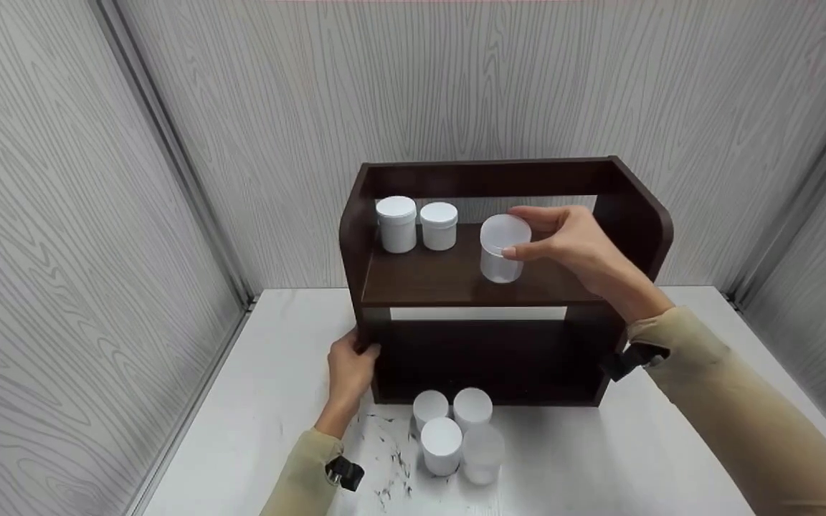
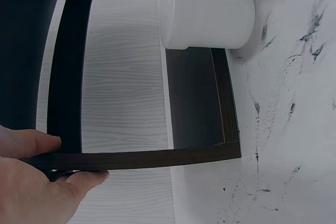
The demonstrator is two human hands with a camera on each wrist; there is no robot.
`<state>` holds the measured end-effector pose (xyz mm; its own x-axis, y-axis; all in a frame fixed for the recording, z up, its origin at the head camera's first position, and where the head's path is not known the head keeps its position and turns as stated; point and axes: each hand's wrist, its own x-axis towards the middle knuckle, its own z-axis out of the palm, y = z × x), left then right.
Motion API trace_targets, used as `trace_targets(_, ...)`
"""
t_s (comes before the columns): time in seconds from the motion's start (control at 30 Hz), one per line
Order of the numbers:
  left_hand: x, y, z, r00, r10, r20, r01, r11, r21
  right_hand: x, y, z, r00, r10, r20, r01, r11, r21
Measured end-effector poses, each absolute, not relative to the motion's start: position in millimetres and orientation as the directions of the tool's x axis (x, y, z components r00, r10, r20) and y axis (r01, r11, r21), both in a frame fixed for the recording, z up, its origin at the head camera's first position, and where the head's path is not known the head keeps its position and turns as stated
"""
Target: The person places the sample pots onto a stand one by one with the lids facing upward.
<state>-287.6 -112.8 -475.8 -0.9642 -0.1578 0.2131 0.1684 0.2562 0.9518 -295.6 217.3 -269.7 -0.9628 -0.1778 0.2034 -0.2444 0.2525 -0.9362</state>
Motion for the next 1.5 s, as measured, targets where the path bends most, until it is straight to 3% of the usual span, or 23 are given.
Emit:
trace_targets(0.37,-287.2,-110.9,-475.4,-0.962,-0.166,0.217,0.170,0.257,0.951,-323.3,217.7,-264.9,-0.964,-0.150,0.220,-0.252,0.244,-0.936)
trace_targets(1.5,-286.2,-111.5,-477.4,-0.959,-0.165,0.231,0.182,0.266,0.947,-382.6,209.4,-276.5,-0.985,-0.149,0.084,-0.117,0.225,-0.967)
